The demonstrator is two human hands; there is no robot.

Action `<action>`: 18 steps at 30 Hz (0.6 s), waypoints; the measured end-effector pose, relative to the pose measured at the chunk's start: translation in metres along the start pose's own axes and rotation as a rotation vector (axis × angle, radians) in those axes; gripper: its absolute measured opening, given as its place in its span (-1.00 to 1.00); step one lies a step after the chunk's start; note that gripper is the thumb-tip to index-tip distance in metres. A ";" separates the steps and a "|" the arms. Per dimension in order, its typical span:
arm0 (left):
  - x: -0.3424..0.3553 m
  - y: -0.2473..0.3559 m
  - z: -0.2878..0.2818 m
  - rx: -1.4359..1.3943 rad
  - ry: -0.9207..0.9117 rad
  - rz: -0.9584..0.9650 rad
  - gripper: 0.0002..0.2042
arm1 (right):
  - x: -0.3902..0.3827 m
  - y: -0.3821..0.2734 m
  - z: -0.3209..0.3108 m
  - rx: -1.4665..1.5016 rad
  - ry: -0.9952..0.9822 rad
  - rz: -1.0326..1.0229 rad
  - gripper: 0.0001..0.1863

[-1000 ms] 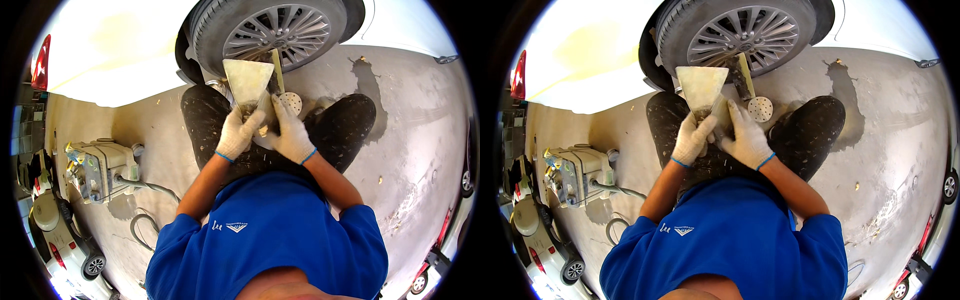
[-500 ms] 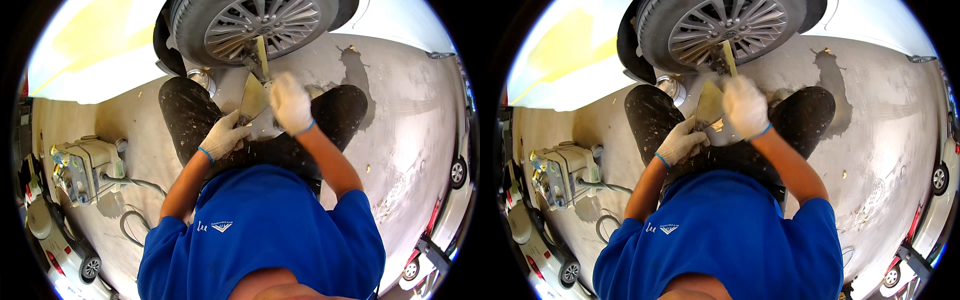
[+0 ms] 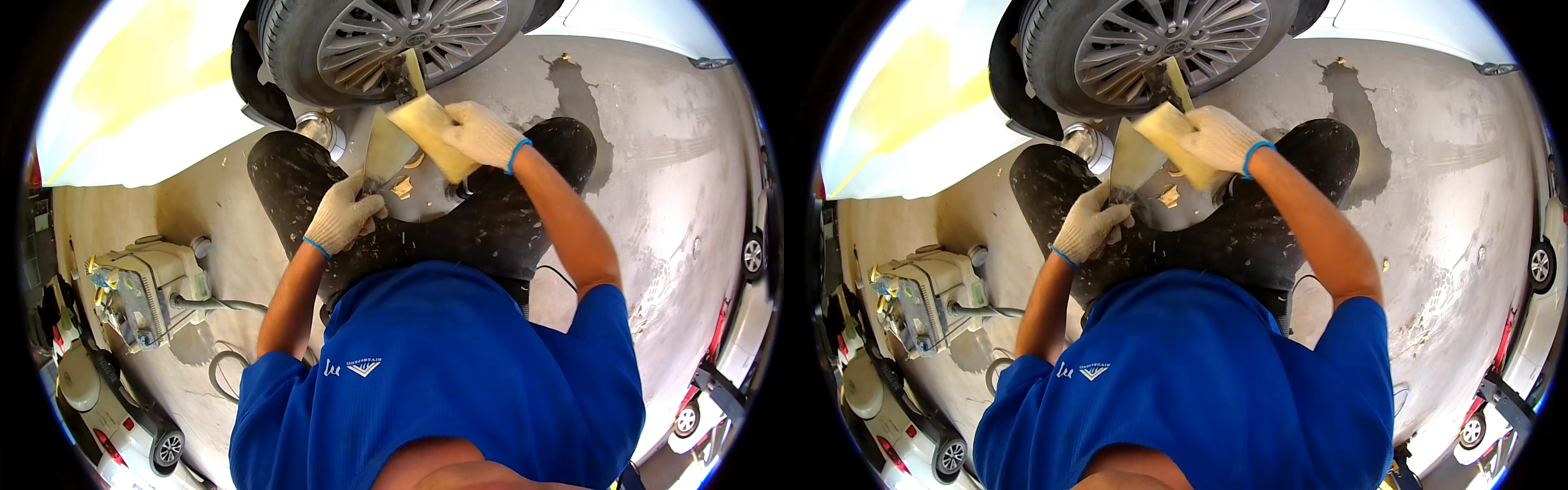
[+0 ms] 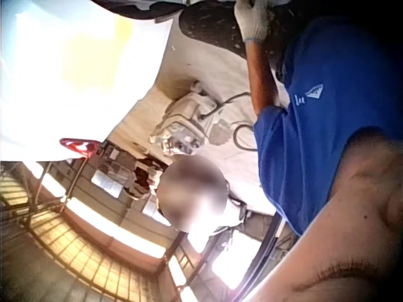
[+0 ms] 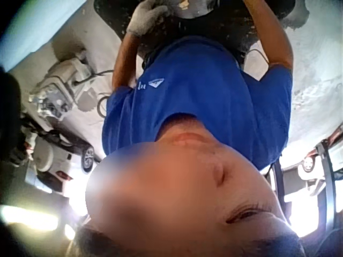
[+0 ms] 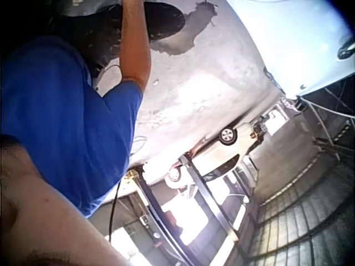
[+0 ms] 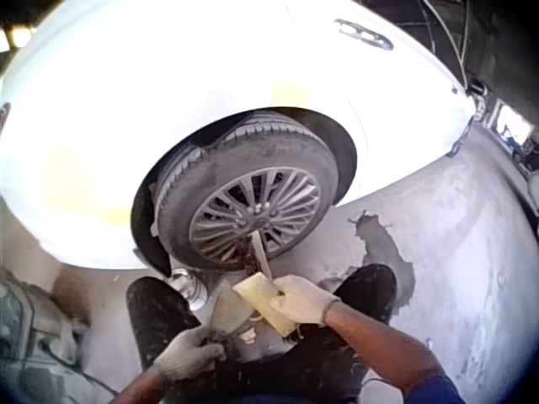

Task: The person applies a yellow substance to the rear bumper of a white car using a putty knife. They then mix a filler compound in a small container and apply it to the same area.

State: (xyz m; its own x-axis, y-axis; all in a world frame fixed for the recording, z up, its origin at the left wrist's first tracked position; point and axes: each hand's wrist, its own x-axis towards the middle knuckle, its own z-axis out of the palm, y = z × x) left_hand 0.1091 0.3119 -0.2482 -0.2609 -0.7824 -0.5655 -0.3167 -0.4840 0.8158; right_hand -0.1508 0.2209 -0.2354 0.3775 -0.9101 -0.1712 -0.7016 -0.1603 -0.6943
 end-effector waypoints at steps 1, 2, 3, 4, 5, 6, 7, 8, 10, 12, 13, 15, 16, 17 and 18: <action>-0.001 -0.003 -0.002 0.040 0.009 -0.007 -0.67 | -0.001 0.005 -0.005 -0.050 -0.086 0.032 -0.68; -0.001 -0.005 -0.003 0.081 0.018 -0.014 -0.68 | -0.005 0.007 -0.004 0.037 0.041 0.012 -0.65; 0.000 -0.006 -0.004 0.085 0.012 -0.007 -0.67 | -0.003 0.007 -0.005 0.062 0.024 -0.013 -0.64; 0.001 -0.007 -0.004 0.085 0.008 -0.001 -0.67 | 0.001 0.001 -0.011 0.085 0.004 -0.039 -0.63; 0.001 -0.008 -0.004 0.085 0.004 0.005 -0.66 | 0.004 -0.003 -0.013 0.109 -0.016 -0.065 -0.62; 0.001 -0.006 -0.002 0.099 0.001 0.016 -0.66 | 0.007 -0.005 -0.007 0.118 -0.013 -0.105 -0.60; 0.000 -0.003 -0.001 0.111 -0.001 0.030 -0.66 | 0.008 -0.004 -0.007 0.098 -0.080 -0.038 -0.62; -0.001 0.000 -0.001 0.123 -0.004 0.046 -0.65 | 0.009 -0.004 -0.007 0.078 -0.147 0.028 -0.64; -0.005 0.004 -0.004 0.097 0.004 0.028 -0.75 | 0.013 0.004 -0.009 -0.087 -0.285 0.050 -0.65; -0.006 0.006 -0.008 0.101 0.005 0.017 -0.77 | 0.013 0.011 -0.008 -0.034 -0.221 0.059 -0.65; -0.004 0.004 -0.010 0.107 0.002 0.014 -0.76 | 0.012 0.008 -0.012 -0.014 -0.193 0.065 -0.64; -0.006 0.002 -0.009 0.096 0.018 0.023 -0.75 | 0.011 -0.017 -0.028 0.115 -0.182 -0.019 -0.64; -0.007 0.005 -0.007 0.088 0.025 0.049 -0.75 | 0.009 -0.017 -0.027 0.152 -0.250 0.065 -0.64; -0.009 0.012 -0.004 0.081 0.032 0.085 -0.75 | 0.010 -0.010 -0.025 0.186 -0.307 0.148 -0.63; -0.003 0.025 0.005 0.082 0.006 0.082 -0.76 | 0.016 0.039 -0.022 0.120 -0.441 0.014 -0.63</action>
State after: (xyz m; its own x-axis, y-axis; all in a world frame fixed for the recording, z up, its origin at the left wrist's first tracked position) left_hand 0.0972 0.3044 -0.2270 -0.2839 -0.8206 -0.4960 -0.3683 -0.3843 0.8466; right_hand -0.1855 0.1921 -0.2503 0.6082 -0.6580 -0.4440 -0.6428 -0.0802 -0.7618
